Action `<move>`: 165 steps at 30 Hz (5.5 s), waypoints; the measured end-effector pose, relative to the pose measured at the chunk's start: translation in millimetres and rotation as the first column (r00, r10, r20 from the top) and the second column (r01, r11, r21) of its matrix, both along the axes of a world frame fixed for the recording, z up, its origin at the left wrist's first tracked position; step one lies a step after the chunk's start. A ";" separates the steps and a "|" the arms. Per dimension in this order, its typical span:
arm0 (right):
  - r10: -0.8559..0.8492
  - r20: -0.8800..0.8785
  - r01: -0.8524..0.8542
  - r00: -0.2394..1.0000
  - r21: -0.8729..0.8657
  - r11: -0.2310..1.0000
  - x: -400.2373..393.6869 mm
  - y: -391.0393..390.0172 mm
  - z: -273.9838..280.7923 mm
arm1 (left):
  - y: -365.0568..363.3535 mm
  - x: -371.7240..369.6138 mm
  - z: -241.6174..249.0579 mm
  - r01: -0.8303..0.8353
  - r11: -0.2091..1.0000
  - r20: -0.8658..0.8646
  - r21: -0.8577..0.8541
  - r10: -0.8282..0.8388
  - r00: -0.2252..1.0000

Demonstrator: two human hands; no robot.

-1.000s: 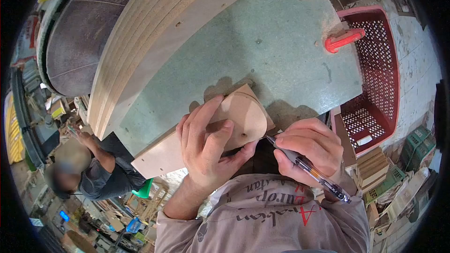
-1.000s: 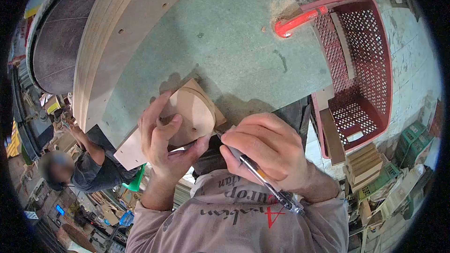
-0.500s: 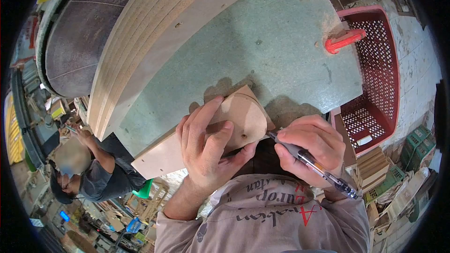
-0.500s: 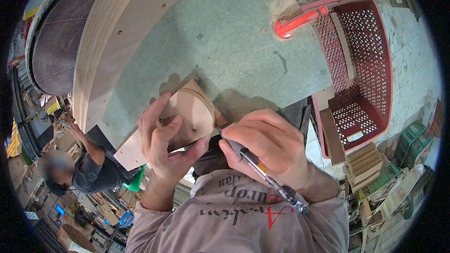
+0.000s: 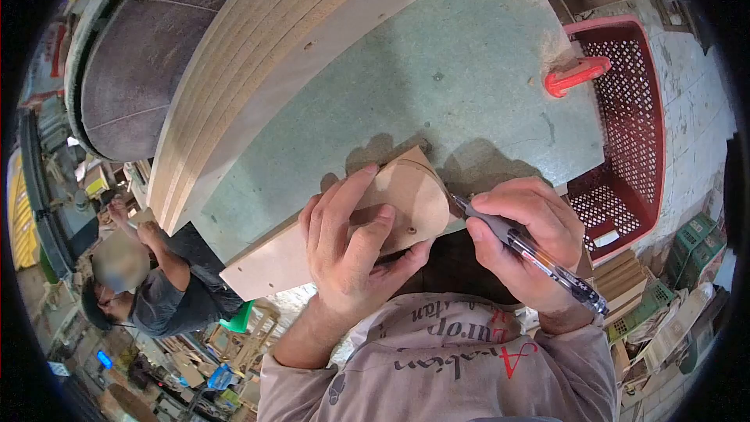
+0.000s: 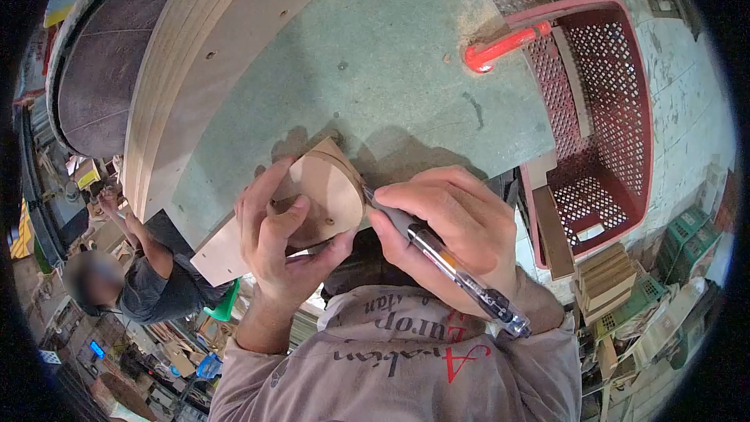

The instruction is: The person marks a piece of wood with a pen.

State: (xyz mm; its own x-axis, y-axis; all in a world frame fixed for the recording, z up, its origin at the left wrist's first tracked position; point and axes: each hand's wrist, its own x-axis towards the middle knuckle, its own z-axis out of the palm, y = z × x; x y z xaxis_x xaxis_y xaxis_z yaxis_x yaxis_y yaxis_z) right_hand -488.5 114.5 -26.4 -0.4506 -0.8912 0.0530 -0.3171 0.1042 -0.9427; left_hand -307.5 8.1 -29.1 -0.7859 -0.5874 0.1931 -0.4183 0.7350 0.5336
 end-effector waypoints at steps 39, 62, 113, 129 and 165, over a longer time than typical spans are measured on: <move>-0.142 -0.134 0.134 0.981 -0.067 0.989 30.7 70.0 -7.9 | 13.2 1.4 -11.3 -0.114 0.991 -0.107 -0.072 0.106 0.989; 0.027 -0.280 -0.038 0.960 -0.032 0.999 10.7 -13.6 -10.2 | 10.4 274.6 -18.1 -0.560 0.578 -0.300 0.594 0.805 0.512; -0.095 0.195 0.156 0.976 -0.327 0.932 6.3 -10.1 40.8 | 72.6 258.7 -9.7 -0.333 0.396 -0.050 0.856 0.704 0.709; 0.015 0.297 0.173 0.955 -0.593 0.786 -19.0 -13.8 142.2 | 112.5 132.6 -91.9 0.104 0.224 -0.214 0.969 0.554 0.805; -0.188 -0.494 0.164 0.849 -0.092 0.982 1.5 -5.8 -13.7 | 71.8 275.6 -54.1 0.237 0.353 -0.425 0.905 0.746 0.513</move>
